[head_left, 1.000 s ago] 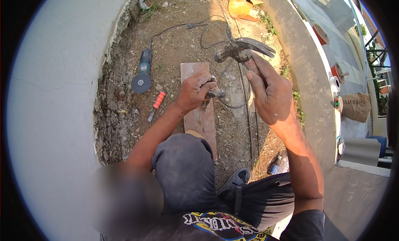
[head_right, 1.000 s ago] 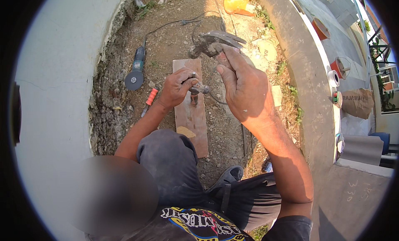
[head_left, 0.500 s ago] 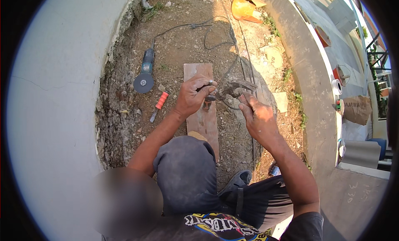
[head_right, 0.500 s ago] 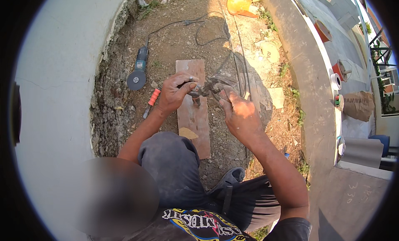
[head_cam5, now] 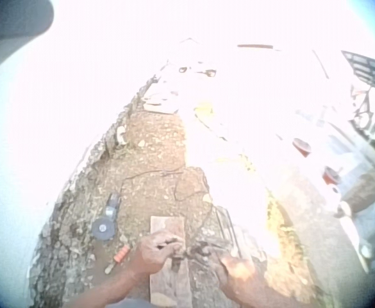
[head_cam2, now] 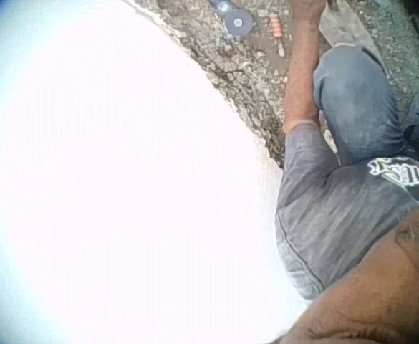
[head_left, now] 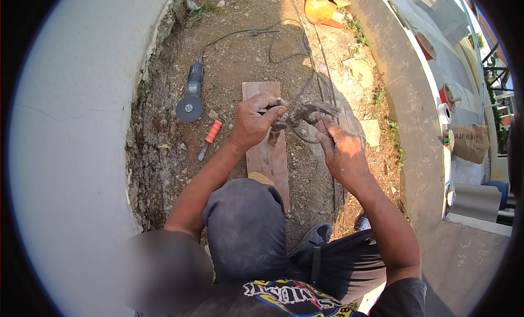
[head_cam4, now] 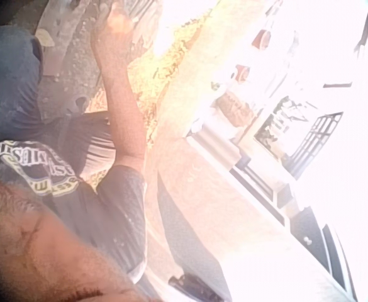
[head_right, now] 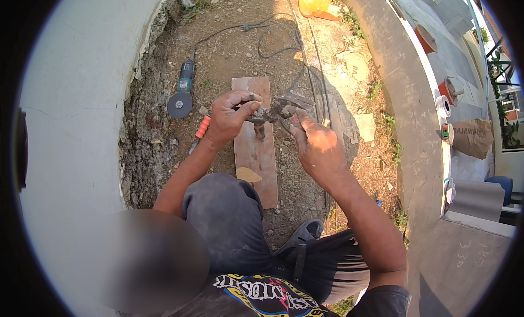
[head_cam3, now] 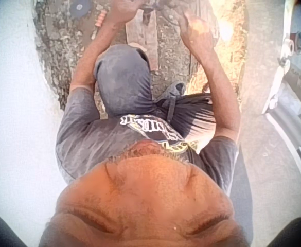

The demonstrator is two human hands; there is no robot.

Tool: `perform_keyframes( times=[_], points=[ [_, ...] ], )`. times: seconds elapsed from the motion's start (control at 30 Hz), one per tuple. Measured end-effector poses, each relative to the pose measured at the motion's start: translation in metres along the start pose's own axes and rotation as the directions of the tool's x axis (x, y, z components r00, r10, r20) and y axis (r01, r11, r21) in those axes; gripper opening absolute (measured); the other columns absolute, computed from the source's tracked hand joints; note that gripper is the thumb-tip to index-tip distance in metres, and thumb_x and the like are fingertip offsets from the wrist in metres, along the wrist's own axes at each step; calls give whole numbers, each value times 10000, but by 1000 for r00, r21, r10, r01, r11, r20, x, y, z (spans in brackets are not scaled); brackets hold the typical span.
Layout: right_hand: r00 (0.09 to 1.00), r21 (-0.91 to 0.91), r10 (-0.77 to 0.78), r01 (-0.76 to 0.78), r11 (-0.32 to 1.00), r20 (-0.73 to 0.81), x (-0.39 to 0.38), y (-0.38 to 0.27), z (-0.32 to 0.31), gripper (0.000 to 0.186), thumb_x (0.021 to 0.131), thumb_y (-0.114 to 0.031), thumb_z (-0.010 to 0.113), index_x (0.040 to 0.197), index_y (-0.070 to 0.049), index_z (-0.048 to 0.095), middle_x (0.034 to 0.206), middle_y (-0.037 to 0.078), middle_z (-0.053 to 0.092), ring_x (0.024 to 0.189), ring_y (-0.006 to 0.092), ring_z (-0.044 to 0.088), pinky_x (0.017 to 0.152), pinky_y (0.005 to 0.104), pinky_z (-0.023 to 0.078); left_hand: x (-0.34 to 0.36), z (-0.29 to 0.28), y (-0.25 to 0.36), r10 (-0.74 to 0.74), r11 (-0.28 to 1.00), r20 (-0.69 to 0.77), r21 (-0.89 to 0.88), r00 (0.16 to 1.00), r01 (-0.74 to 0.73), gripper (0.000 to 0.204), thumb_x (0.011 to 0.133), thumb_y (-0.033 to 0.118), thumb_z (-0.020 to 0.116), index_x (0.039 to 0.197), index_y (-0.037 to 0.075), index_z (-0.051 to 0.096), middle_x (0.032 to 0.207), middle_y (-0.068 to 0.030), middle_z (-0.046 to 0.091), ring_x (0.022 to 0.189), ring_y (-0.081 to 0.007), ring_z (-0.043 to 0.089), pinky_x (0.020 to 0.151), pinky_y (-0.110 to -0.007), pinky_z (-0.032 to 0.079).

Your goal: Clean and repair a water valve using a hammer and pliers in an outdoor renovation area.

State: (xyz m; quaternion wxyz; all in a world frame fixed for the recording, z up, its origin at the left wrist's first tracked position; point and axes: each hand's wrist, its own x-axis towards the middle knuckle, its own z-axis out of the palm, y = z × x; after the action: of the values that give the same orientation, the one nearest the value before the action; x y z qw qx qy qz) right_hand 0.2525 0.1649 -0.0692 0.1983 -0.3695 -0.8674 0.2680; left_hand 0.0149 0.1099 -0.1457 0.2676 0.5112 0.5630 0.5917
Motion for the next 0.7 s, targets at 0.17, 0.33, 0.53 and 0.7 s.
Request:
perform_keyframes(
  times=[0.17, 0.33, 0.53, 0.7],
  points=[
    [1000, 13, 0, 0, 1000, -14, 0, 1, -2, 325, 974, -127, 654, 1279, -17, 637, 1084, 239, 726, 1000, 421, 702, 848, 470, 571, 1, 2, 8, 19, 999, 21, 27, 1000, -19, 156, 913, 112, 751, 999, -16, 768, 937, -98, 737, 856, -160, 686, 756, -296, 531],
    [1000, 9, 2, -2, 1000, -8, -1, 4, -1, 333, 974, -128, 653, 1287, -14, 631, 1071, 246, 724, 986, 431, 701, 837, 479, 570, 1, 3, 4, 36, 999, 18, 37, 999, -37, 165, 901, 115, 773, 994, -21, 767, 936, -98, 739, 862, -160, 688, 763, -295, 534],
    [1000, 8, 23, -23, 1000, 0, -2, 5, -2, 339, 985, -145, 642, 1303, -28, 621, 1064, 262, 715, 984, 447, 691, 835, 494, 561, 0, 3, -4, 25, 998, 30, 62, 999, -27, 152, 885, 103, 798, 968, -19, 761, 931, -87, 738, 853, -140, 680, 752, -284, 532],
    [999, 16, 31, -31, 999, 13, -2, 1, -4, 343, 992, -159, 633, 1310, -32, 611, 1071, 270, 708, 996, 449, 685, 847, 499, 554, -1, 4, -8, 16, 999, 26, 49, 1000, -17, 146, 887, 103, 803, 953, -18, 753, 910, -66, 731, 830, -116, 669, 719, -266, 529]
  ],
)
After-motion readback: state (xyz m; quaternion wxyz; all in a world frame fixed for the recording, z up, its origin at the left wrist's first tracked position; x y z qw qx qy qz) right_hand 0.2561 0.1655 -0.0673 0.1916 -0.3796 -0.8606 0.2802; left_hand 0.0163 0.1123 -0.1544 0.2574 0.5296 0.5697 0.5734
